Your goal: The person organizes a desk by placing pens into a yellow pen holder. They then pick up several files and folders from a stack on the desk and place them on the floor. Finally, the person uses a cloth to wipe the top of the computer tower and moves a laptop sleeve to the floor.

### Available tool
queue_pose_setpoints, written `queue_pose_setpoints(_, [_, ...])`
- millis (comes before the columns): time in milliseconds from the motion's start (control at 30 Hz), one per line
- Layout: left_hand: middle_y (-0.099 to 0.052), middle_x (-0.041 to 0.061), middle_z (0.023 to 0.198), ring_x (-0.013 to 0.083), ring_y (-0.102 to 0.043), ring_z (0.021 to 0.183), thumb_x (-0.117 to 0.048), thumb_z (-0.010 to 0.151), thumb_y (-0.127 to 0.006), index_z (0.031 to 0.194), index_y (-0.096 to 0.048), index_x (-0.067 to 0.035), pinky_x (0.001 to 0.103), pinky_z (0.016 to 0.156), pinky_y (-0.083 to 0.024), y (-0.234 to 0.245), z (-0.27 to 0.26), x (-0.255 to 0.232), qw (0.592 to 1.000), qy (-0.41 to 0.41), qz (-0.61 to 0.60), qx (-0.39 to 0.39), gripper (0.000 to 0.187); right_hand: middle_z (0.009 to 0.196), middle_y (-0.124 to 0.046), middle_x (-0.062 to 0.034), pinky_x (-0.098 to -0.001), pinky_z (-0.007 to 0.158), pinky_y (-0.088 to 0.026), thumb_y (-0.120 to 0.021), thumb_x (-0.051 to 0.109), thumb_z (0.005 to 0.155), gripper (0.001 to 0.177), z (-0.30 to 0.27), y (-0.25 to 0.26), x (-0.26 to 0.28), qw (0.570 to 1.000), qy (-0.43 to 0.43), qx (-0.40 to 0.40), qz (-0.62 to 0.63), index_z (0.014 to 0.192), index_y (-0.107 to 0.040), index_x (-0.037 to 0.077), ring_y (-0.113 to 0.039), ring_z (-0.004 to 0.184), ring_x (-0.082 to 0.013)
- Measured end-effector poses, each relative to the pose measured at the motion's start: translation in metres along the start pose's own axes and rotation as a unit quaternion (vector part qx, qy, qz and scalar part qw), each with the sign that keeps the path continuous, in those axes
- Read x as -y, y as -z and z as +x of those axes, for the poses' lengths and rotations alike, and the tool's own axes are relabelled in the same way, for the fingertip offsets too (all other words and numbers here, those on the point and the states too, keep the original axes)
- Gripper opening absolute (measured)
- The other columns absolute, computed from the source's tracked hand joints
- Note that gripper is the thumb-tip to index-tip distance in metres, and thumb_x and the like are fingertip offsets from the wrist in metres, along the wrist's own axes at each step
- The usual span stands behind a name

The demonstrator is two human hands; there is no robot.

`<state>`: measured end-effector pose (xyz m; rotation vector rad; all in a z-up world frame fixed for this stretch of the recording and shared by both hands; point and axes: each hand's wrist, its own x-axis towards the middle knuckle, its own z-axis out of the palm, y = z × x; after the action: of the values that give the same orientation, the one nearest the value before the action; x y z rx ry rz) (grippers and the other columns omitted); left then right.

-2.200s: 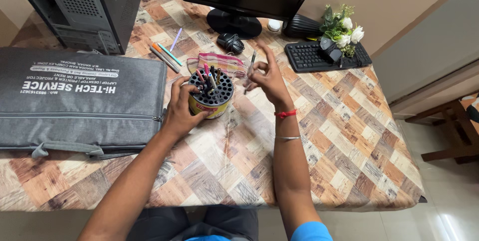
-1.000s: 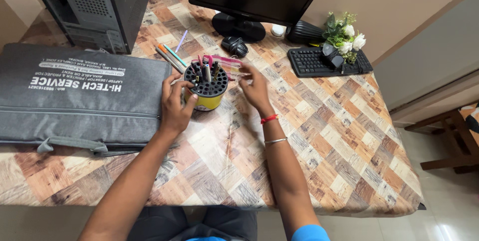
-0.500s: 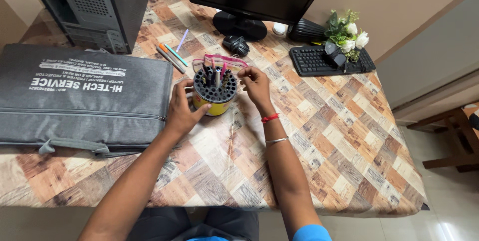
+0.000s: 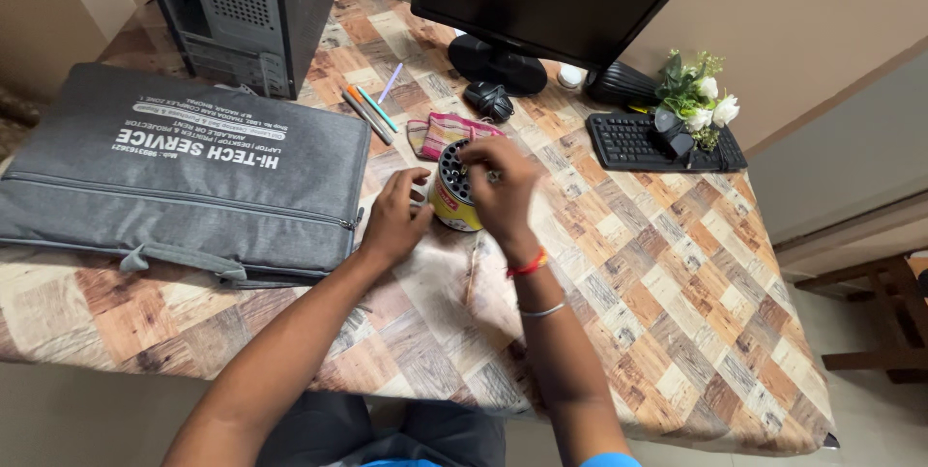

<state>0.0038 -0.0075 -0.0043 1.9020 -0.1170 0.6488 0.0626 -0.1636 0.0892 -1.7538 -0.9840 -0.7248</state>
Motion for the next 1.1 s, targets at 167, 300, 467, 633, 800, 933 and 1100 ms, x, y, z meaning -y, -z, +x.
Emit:
queue_pose_setpoints(167, [-0.064, 0.013, 0.110, 0.0202, -0.070, 0.088, 0.010, 0.087, -0.055, 0.116, -0.059, -0.001, 0.032, 0.075, -0.061, 0.014, 0.016, 0.030, 0.969, -0.008, -0.042, -0.242, 0.031, 0.106, -0.075, -0.0170, -0.0355, 0.085, -0.059, -0.052, -0.011, 0.085, 0.036, 0.000, -0.087, -0.019, 0.989, -0.112, 0.061, 0.069, 0.115, -0.069, -0.001, -0.076, 0.098, -0.0258])
queue_pose_setpoints(300, [-0.063, 0.012, 0.098, 0.0164, -0.067, 0.077, 0.011, 0.086, -0.058, 0.113, -0.055, -0.001, 0.030, 0.070, -0.058, 0.027, 0.024, 0.062, 0.922, 0.060, -0.160, -0.347, 0.029, 0.113, -0.071, -0.0239, -0.0432, 0.096, -0.055, -0.054, -0.010, 0.081, 0.041, 0.011, -0.174, -0.092, 0.985, -0.157, 0.038, -0.056, 0.119, -0.069, -0.003, -0.071, 0.108, -0.0375])
queue_pose_setpoints(467, [-0.055, 0.010, 0.109, 0.0143, -0.060, 0.069, 0.012, 0.081, -0.057, 0.115, -0.047, -0.003, 0.026, 0.066, -0.052, 0.030, 0.031, 0.089, 0.880, 0.053, -0.297, -0.367, 0.038, 0.119, -0.066, -0.0278, -0.0502, 0.094, -0.049, -0.057, 0.004, 0.090, 0.030, 0.001, -0.210, -0.116, 0.971, -0.090, 0.144, -0.167, 0.117, -0.067, -0.005, -0.063, 0.108, -0.0456])
queue_pose_setpoints(633, [-0.056, 0.008, 0.109, 0.0122, -0.059, 0.067, 0.010, 0.081, -0.057, 0.113, -0.048, -0.004, 0.025, 0.061, -0.051, 0.030, 0.033, 0.080, 0.886, 0.080, -0.271, -0.369, 0.036, 0.102, -0.070, -0.0213, -0.0477, 0.084, -0.056, -0.056, 0.006, 0.090, 0.015, 0.001, -0.204, -0.112, 0.932, -0.070, 0.210, -0.288, 0.093, -0.070, 0.001, -0.069, 0.100, -0.0392])
queue_pose_setpoints(800, [-0.054, 0.008, 0.109, 0.0114, -0.057, 0.067, 0.012, 0.081, -0.058, 0.114, -0.046, -0.004, 0.025, 0.061, -0.049, 0.026, 0.036, 0.083, 0.893, 0.064, -0.276, -0.351, 0.039, 0.087, -0.070, -0.0224, -0.0460, 0.069, -0.060, -0.063, 0.007, 0.082, 0.009, -0.026, -0.186, -0.093, 0.906, -0.043, 0.271, -0.324, 0.086, -0.068, 0.001, -0.073, 0.080, -0.0378])
queue_pose_setpoints(933, [-0.053, 0.008, 0.109, 0.0108, -0.056, 0.068, 0.012, 0.082, -0.057, 0.115, -0.045, -0.005, 0.025, 0.060, -0.048, 0.025, 0.033, 0.089, 0.900, 0.063, -0.289, -0.321, 0.039, 0.083, -0.070, -0.0217, -0.0455, 0.063, -0.060, -0.063, 0.002, 0.086, 0.008, -0.065, -0.161, -0.065, 0.887, -0.050, 0.298, -0.350, 0.092, -0.066, -0.002, -0.073, 0.074, -0.0374])
queue_pose_setpoints(1100, [-0.059, 0.004, 0.099, 0.0100, -0.059, 0.068, 0.007, 0.083, -0.060, 0.110, -0.050, -0.006, 0.023, 0.060, -0.050, 0.030, 0.028, 0.067, 0.920, 0.075, -0.246, -0.297, 0.031, 0.080, -0.069, -0.0241, -0.0510, 0.066, -0.057, -0.067, 0.002, 0.080, 0.005, -0.068, -0.113, -0.046, 0.916, -0.039, 0.283, -0.281, 0.083, -0.068, -0.001, -0.070, 0.075, -0.0415])
